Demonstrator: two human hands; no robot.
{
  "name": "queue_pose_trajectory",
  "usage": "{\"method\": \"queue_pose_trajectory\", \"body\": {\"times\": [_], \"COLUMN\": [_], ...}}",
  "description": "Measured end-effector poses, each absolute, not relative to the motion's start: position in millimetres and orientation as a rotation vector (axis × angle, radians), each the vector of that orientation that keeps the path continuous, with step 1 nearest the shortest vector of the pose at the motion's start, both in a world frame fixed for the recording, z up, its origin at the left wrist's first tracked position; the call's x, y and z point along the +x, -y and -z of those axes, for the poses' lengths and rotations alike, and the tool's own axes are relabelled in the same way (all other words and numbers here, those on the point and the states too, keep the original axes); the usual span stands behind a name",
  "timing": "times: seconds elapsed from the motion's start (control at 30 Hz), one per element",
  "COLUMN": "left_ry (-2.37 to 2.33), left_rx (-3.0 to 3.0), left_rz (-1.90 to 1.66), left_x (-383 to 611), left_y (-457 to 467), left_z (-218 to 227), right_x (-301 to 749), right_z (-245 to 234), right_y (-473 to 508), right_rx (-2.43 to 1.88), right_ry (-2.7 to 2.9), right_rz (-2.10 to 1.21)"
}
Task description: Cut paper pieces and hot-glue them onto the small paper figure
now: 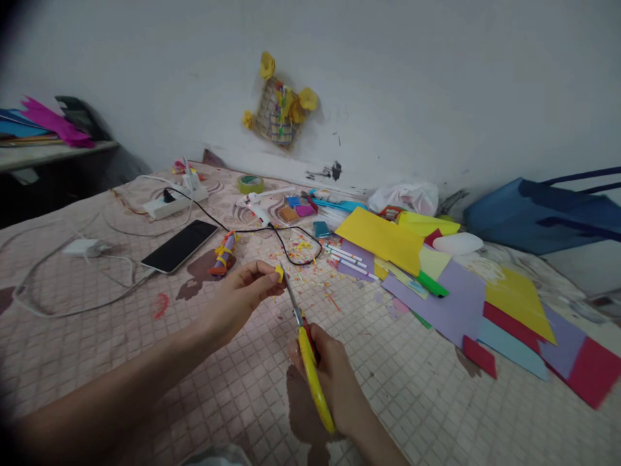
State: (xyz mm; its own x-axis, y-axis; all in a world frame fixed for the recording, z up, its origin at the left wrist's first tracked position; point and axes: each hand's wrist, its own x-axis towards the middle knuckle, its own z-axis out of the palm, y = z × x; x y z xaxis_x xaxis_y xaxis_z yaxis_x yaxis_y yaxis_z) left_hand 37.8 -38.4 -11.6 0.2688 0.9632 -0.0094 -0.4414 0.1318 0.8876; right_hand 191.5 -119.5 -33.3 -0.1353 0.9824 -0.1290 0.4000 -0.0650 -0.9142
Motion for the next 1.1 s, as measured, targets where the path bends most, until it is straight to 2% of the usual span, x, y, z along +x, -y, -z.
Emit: {"method": "queue_pose_trajectory", "body": {"times": [0.5,1.1], "left_ry": [-0.741,-0.728], "left_rx": [0.856,0.847], "left_rz": [-1.205,-1.225], "left_x": [43.1,44.1], "left_y": [42.3,42.6], "left_z": [13.0,13.8], "right_x": [190.3,192.6], "right_z": [34.1,38.3], "right_y": [121.4,121.2], "right_rx": [-1.607,-1.572], "right_ry": [1.598,1.560], "right_rz": [-1.077,-1.131]}}
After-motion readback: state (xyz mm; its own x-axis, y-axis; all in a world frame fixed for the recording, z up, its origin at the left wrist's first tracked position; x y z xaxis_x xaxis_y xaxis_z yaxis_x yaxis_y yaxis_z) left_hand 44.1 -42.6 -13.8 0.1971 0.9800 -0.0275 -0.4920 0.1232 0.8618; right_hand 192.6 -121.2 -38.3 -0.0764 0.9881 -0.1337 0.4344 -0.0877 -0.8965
